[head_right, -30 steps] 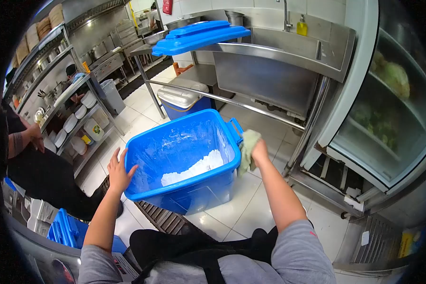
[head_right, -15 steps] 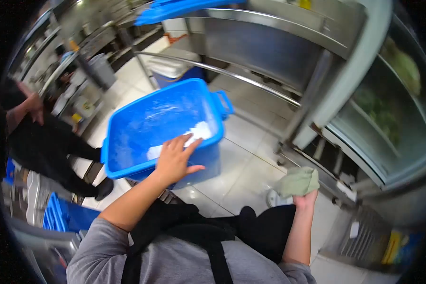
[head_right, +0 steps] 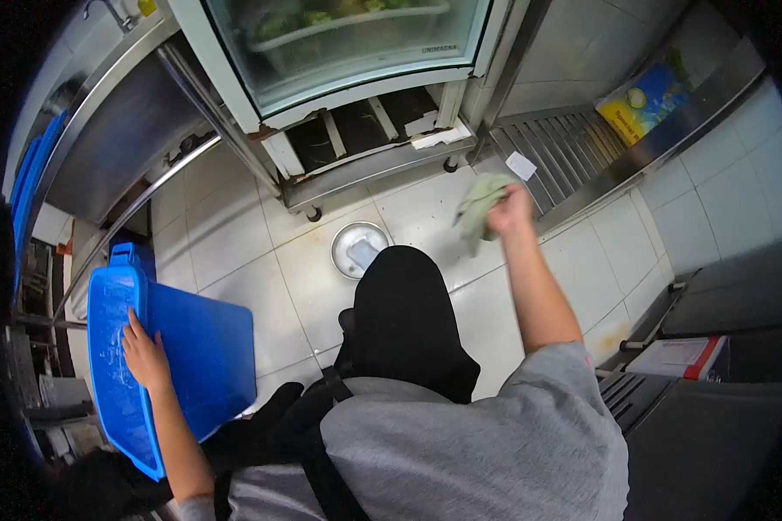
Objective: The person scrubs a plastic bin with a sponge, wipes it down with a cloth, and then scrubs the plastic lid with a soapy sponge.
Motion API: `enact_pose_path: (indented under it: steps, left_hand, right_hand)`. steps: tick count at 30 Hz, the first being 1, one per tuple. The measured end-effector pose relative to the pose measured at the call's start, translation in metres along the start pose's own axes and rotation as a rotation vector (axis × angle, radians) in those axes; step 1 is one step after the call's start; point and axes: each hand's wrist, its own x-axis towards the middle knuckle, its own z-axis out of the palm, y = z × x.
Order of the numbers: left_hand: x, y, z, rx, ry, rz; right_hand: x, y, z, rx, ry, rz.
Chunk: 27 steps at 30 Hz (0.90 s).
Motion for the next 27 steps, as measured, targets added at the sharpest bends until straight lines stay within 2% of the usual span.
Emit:
enact_pose_path:
  steps: [2, 3, 4, 6, 7, 8, 9, 12, 14, 16, 18, 21, 23, 25, 27]
  left_hand:
    - [0.012, -0.018, 0.03, -0.041, 0.059, 0.054]
    - [0.015, -0.032, 0.042, -0.057, 0.087, 0.084]
    - [0.023, -0.03, 0.023, -0.115, -0.118, 0.018]
    - [0.021, -0.034, 0.0, 0.112, -0.215, -0.03]
    - [0.019, -0.038, -0.014, 0.168, -0.237, -0.067]
    - [0.012, -0.041, -0.025, 0.171, -0.264, -0.12]
    - [0.001, -0.045, -0.031, 0.161, -0.283, -0.162]
    - [-0.041, -0.054, -0.038, 0.147, -0.271, -0.23]
    - [-0.057, -0.065, -0.033, 0.096, -0.253, -0.267]
    - [-0.064, -0.07, -0.028, 0.028, -0.211, -0.306]
    - [-0.056, -0.07, -0.025, -0.017, -0.158, -0.212]
    - [-0.051, -0.078, -0.024, 0.027, -0.178, -0.19]
    - [-0.048, -0.088, -0.024, 0.022, -0.132, -0.219]
    - [-0.054, -0.1, -0.023, 0.007, -0.163, -0.211]
    - [-0.052, -0.111, -0.023, -0.02, -0.195, -0.289]
  right_hand:
    - [0.048, -0.053, -0.022, -0.013, -0.062, -0.071]
    - [0.039, -0.076, -0.005, -0.056, -0.01, -0.12]
    - [0.034, -0.098, 0.009, -0.171, 0.042, -0.15]
    - [0.046, -0.129, 0.021, -0.384, 0.141, -0.371]
    - [0.104, -0.174, -0.017, -0.51, -0.034, -0.315]
    - [0.127, -0.192, -0.023, -0.466, 0.055, -0.168]
    - [0.154, -0.214, -0.042, -0.569, 0.026, -0.058]
    - [0.121, -0.148, -0.017, -0.504, 0.148, -0.052]
    - [0.126, -0.1, -0.03, -0.715, 0.233, -0.198]
    - [0.128, -0.046, -0.03, -0.653, 0.054, -0.054]
    - [0.115, 0.018, -0.014, -0.77, -0.104, -0.108]
    - [0.051, 0.096, 0.07, -1.047, -0.278, -0.189]
    - [0.018, 0.142, 0.122, -1.221, -0.504, -0.308]
    - [-0.023, 0.183, 0.173, -1.289, -0.839, -0.399]
    - [-0.09, 0.219, 0.234, -1.267, -0.941, -0.176]
